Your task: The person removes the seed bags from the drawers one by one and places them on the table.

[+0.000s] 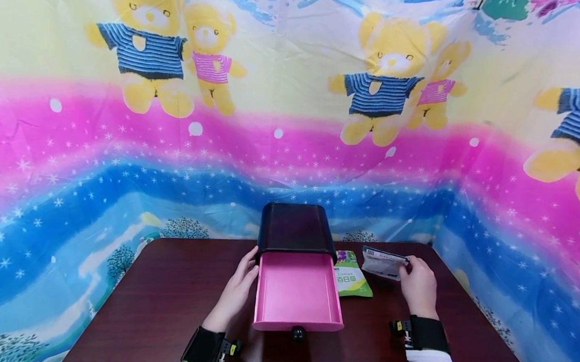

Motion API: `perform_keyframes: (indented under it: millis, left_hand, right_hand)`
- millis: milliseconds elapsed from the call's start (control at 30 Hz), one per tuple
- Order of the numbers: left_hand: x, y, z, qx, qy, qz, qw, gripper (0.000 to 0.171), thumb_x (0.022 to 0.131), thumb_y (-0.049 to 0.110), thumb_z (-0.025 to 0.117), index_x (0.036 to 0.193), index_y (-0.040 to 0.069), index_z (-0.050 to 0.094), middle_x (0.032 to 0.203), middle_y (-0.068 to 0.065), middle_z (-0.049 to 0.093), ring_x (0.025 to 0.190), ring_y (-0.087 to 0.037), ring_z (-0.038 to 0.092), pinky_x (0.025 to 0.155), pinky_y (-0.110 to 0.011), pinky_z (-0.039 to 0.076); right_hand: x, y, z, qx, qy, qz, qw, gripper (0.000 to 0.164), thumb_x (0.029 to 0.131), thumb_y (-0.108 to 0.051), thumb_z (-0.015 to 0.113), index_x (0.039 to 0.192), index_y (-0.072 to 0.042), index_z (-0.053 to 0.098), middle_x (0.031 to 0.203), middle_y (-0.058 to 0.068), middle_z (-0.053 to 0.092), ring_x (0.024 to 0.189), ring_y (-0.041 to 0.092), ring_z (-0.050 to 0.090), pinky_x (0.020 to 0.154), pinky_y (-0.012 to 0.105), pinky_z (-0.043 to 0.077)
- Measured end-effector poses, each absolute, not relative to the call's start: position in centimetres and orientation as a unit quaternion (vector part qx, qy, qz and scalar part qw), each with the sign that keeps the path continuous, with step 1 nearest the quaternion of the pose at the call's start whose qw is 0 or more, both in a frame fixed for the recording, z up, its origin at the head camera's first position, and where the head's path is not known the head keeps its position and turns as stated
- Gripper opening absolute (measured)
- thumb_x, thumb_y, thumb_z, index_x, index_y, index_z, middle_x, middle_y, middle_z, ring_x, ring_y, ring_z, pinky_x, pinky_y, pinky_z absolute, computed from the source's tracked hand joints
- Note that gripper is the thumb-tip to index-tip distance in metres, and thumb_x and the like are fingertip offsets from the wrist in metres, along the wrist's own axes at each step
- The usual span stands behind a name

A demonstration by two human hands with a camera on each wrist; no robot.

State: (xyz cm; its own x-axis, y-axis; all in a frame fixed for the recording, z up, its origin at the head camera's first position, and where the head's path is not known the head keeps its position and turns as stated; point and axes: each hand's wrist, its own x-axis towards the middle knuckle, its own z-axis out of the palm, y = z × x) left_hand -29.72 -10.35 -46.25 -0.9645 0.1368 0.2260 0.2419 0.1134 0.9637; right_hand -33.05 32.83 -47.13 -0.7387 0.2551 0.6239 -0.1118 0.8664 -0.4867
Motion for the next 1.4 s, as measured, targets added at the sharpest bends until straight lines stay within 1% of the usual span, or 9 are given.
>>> perform_keyframes:
  millis: [100,200,400,533,667,800,967,1100,1400]
  left_hand:
    - [-29.7,-10.3,-46.2,-0.129,-0.743,-0.656,0.039,0.053,0.11,0.025,0.045,0.161,0.015,0.031,0.16,-0.026,0.031,0.148,-0.044,0.029,0.116,-0.066,0.028]
    - [-29.6,-10.3,-46.2,-0.127,-0.742,-0.657,0.036,0.053,0.11,0.026,0.045,0.16,0.016,0.032,0.159,-0.025,0.032,0.147,-0.043,0.03,0.116,-0.065,0.028]
    - [-29.6,-10.2,-46.1,-0.125,-0.743,-0.656,0.038,0.053,0.11,0.026,0.045,0.16,0.016,0.032,0.158,-0.026,0.033,0.147,-0.044,0.031,0.116,-0.066,0.028]
    - [-29.6,-10.2,-46.1,-0.125,-0.744,-0.656,0.039,0.053,0.11,0.025,0.045,0.16,0.016,0.032,0.158,-0.026,0.034,0.147,-0.044,0.032,0.116,-0.065,0.029]
    - [-29.5,-10.3,-46.1,-0.125,-0.743,-0.657,0.039,0.052,0.11,0.025,0.045,0.16,0.016,0.032,0.159,-0.026,0.033,0.147,-0.043,0.032,0.116,-0.065,0.029]
    - [-29.5,-10.3,-46.1,-0.125,-0.741,-0.658,0.037,0.052,0.11,0.024,0.044,0.16,0.016,0.031,0.159,-0.025,0.033,0.147,-0.043,0.031,0.116,-0.065,0.029]
    - [-29.5,-10.3,-46.1,-0.124,-0.74,-0.661,0.034,0.053,0.11,0.025,0.045,0.161,0.016,0.031,0.159,-0.025,0.033,0.147,-0.044,0.031,0.115,-0.066,0.03]
    - [-29.5,-10.4,-46.2,-0.127,-0.741,-0.659,0.034,0.055,0.11,0.028,0.046,0.161,0.016,0.03,0.159,-0.026,0.032,0.147,-0.044,0.031,0.115,-0.066,0.031]
    - [-29.6,-10.4,-46.3,-0.138,-0.748,-0.648,0.044,0.055,0.11,0.029,0.045,0.161,0.016,0.029,0.157,-0.027,0.034,0.144,-0.045,0.034,0.113,-0.066,0.033]
  right_hand:
    - [-33.1,33.2,-47.5,-0.036,-0.899,0.26,0.351,0.011,0.093,0.0,0.067,0.102,0.007,0.069,0.097,0.026,0.068,0.087,0.043,0.065,0.076,0.057,0.052]
    - [-33.2,33.8,-47.9,-0.032,-0.906,0.263,0.331,0.011,0.093,0.001,0.067,0.102,0.006,0.07,0.098,0.026,0.069,0.088,0.041,0.066,0.077,0.057,0.052]
    - [-33.5,35.5,-48.3,-0.008,-0.933,0.248,0.262,0.012,0.091,0.002,0.069,0.102,-0.003,0.074,0.103,0.022,0.072,0.095,0.039,0.067,0.081,0.056,0.053]
    - [-33.7,36.6,-48.6,0.023,-0.951,0.216,0.219,0.02,0.087,0.008,0.071,0.103,-0.005,0.074,0.108,0.022,0.071,0.1,0.041,0.066,0.082,0.057,0.053]
    - [-34.0,37.6,-49.1,0.044,-0.963,0.184,0.193,0.028,0.084,0.014,0.068,0.102,-0.005,0.076,0.114,0.024,0.069,0.106,0.045,0.064,0.085,0.059,0.053]
    - [-34.3,38.1,-49.5,0.044,-0.972,0.161,0.163,0.03,0.083,0.015,0.066,0.104,-0.005,0.077,0.118,0.025,0.068,0.11,0.047,0.063,0.087,0.061,0.052]
    - [-34.7,38.1,-50.0,0.031,-0.981,0.147,0.119,0.03,0.085,0.014,0.064,0.107,-0.002,0.077,0.117,0.025,0.068,0.111,0.048,0.062,0.089,0.061,0.051]
    - [-35.2,38.1,-50.6,0.03,-0.986,0.139,0.085,0.033,0.085,0.015,0.064,0.11,-0.001,0.077,0.117,0.023,0.068,0.112,0.047,0.061,0.091,0.061,0.051]
    - [-35.7,38.1,-51.3,0.045,-0.992,0.108,0.048,0.041,0.086,0.016,0.063,0.122,0.0,0.073,0.124,0.025,0.065,0.118,0.049,0.059,0.093,0.063,0.05]
